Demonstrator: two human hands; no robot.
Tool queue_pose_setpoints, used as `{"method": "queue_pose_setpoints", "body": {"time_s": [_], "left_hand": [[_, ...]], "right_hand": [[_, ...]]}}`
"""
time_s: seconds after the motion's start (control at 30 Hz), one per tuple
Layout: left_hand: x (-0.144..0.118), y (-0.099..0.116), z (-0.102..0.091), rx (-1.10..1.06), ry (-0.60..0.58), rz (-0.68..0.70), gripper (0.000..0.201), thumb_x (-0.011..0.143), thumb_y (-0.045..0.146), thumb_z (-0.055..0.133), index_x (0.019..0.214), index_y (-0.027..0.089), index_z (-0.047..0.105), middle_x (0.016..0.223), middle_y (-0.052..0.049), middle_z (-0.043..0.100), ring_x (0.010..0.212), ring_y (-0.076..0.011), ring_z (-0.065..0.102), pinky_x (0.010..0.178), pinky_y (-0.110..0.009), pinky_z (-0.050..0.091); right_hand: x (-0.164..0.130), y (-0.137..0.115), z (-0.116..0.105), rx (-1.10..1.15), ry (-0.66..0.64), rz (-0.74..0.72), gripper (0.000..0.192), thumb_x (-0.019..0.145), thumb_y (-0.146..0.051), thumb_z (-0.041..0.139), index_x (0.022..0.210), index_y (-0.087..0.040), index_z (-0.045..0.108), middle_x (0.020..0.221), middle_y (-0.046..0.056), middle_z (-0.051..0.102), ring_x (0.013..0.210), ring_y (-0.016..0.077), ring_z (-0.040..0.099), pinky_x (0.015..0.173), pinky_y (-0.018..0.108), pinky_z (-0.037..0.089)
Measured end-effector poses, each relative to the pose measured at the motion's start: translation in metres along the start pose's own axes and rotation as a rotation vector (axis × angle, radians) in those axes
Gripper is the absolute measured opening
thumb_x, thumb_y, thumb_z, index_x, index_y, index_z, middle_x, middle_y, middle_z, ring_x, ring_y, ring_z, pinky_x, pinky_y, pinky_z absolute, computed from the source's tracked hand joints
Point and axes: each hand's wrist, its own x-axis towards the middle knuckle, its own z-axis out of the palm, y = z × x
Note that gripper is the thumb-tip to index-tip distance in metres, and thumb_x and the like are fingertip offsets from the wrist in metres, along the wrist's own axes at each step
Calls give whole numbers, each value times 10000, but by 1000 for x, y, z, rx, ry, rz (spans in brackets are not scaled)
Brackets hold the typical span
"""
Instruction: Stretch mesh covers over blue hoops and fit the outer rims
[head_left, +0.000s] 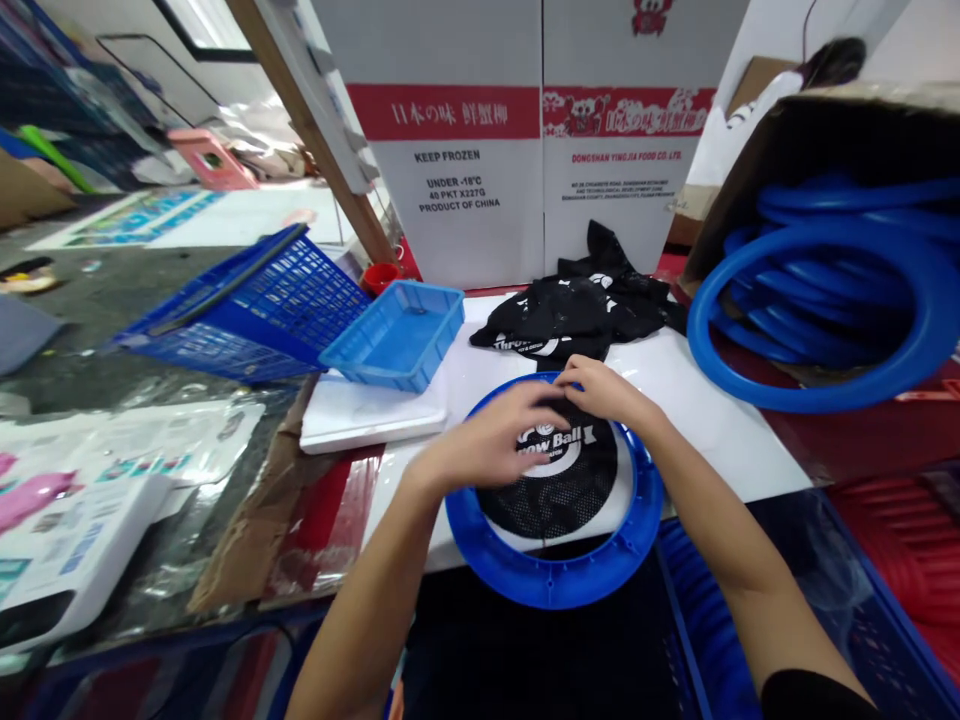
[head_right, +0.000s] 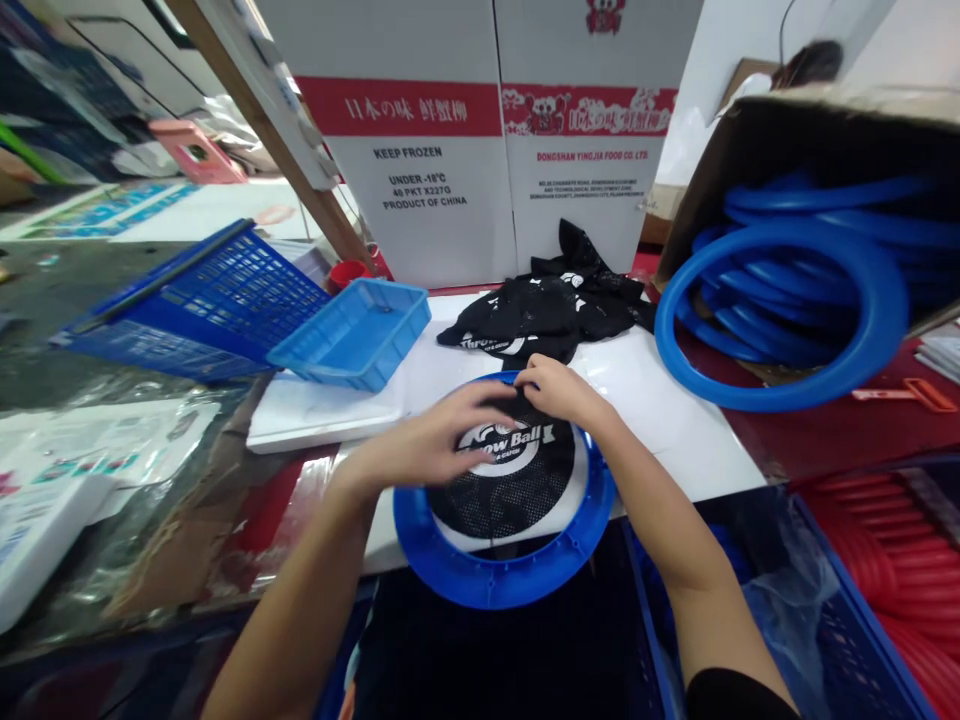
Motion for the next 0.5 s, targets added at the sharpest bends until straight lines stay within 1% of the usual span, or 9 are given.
{"method": "queue_pose_setpoints", "body": {"time_s": [0.03,0.07,0.13,0.2,0.23,0.3,0.37,0.4,0.5], "left_hand": [[-7,13,9,-21,-65,46,459,854,154,769,1295,276,732,1601,-110,535,1497,-333,489,1230,-524,432],[-14,25,20,-16,-143,46,548,830,180,813,1359,267,703,1610,-135,530,1509,-362,477,1228,-545,428],[-25,41,41,32,-235,-67,753,783,232,883,1485,236,611,1668,-194,440,1553,-435,396,1230,-610,398],[-33,50,56,64,-251,-142,761,812,231,871,1515,245,581,1701,-190,384,1569,-440,365,1221,-611,406],[-35,52,60,72,-245,-157,693,839,216,849,1487,253,609,1695,-175,402,1556,-427,397,1207,-590,433],[-37,56,63,83,-213,-150,477,886,180,800,1350,246,711,1626,-147,517,1492,-396,502,1163,-535,497],[-37,60,63,77,-163,-121,240,939,159,735,1166,221,784,1483,-120,661,1410,-362,595,1143,-492,525],[-37,63,64,61,-133,-107,175,967,154,695,1100,212,793,1405,-107,713,1378,-342,626,1148,-473,525],[-39,71,73,-14,-11,-145,211,1037,149,573,1053,213,773,1230,-77,785,1347,-293,654,1182,-443,506]], "right_hand": [[1,2,1,22,3,-13,301,938,-75,609,1099,-202,829,1021,72,675,964,200,671,923,318,524],[1,4,1,42,5,-23,299,939,-70,610,1091,-205,830,1016,68,675,968,195,673,935,316,524],[1,6,1,66,7,-23,297,949,-70,607,1085,-210,831,1020,67,680,981,193,679,951,318,526],[0,5,0,61,-4,-17,297,958,-77,601,1097,-208,829,1039,73,687,994,199,683,961,324,529],[-1,4,0,51,-10,-12,298,962,-80,597,1106,-202,828,1053,79,690,1004,204,685,968,327,529],[0,2,-1,29,-21,3,299,967,-84,592,1120,-188,827,1075,90,697,1023,212,690,990,333,527],[3,2,0,11,-25,26,294,969,-86,594,1116,-184,830,1077,95,705,1029,213,695,1007,336,526],[5,3,-1,7,-27,39,291,969,-87,597,1111,-186,831,1073,96,708,1024,212,699,1012,338,528],[7,5,-7,5,-51,43,296,968,-86,603,1129,-197,825,1088,98,716,1031,220,709,1031,369,542]]}}
